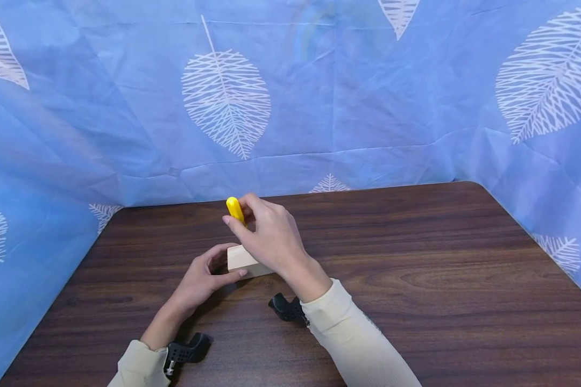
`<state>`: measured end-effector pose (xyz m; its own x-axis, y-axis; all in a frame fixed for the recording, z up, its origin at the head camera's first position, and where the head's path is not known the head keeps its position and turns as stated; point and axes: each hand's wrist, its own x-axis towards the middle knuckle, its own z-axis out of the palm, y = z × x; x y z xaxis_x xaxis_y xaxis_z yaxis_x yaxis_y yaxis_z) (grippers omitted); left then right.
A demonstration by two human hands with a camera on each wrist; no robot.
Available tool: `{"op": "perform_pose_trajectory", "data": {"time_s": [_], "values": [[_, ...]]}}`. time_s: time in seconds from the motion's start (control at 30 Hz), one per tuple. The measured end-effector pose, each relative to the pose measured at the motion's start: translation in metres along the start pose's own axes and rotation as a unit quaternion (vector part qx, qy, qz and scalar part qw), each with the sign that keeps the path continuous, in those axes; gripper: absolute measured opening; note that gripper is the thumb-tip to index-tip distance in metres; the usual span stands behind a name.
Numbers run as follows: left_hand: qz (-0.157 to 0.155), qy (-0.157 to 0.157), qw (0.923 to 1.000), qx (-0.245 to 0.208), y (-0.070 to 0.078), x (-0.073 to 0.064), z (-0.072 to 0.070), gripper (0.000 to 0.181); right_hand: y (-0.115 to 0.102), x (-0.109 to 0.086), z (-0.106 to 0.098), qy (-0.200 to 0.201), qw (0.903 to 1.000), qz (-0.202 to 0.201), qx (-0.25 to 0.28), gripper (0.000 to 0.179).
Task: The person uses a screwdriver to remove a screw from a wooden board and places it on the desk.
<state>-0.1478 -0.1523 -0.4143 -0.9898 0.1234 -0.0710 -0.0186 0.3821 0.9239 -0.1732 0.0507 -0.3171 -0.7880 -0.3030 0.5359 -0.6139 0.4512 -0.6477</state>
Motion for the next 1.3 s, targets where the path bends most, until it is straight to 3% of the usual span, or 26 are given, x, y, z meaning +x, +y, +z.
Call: {"op": "perform_pose_trajectory", "data": {"time_s": [0.23, 0.53, 0.97, 1.3], "values": [[0.001, -0.001, 1.0000, 0.000, -0.0007, -0.0002, -0.0010, 0.055, -0.0007, 0.0000, -0.0001, -0.014, 0.9999, 0.002, 0.006, 0.018], [0.000, -0.001, 1.0000, 0.001, -0.0011, -0.0010, -0.0005, 0.055, 0.0019, 0.0003, 0.0011, 0.012, 0.9997, -0.021, -0.001, 0.017], [0.001, 0.000, 1.0000, -0.003, -0.0004, -0.0009, -0.0005, 0.054, -0.0001, 0.0008, -0.0026, -0.015, 0.9998, 0.004, 0.014, 0.020], [-0.001, 0.005, 1.0000, -0.001, 0.0001, -0.0011, 0.0008, 0.054, 0.0011, 0.0008, -0.0022, 0.000, 0.9998, -0.004, 0.019, 0.023]]}}
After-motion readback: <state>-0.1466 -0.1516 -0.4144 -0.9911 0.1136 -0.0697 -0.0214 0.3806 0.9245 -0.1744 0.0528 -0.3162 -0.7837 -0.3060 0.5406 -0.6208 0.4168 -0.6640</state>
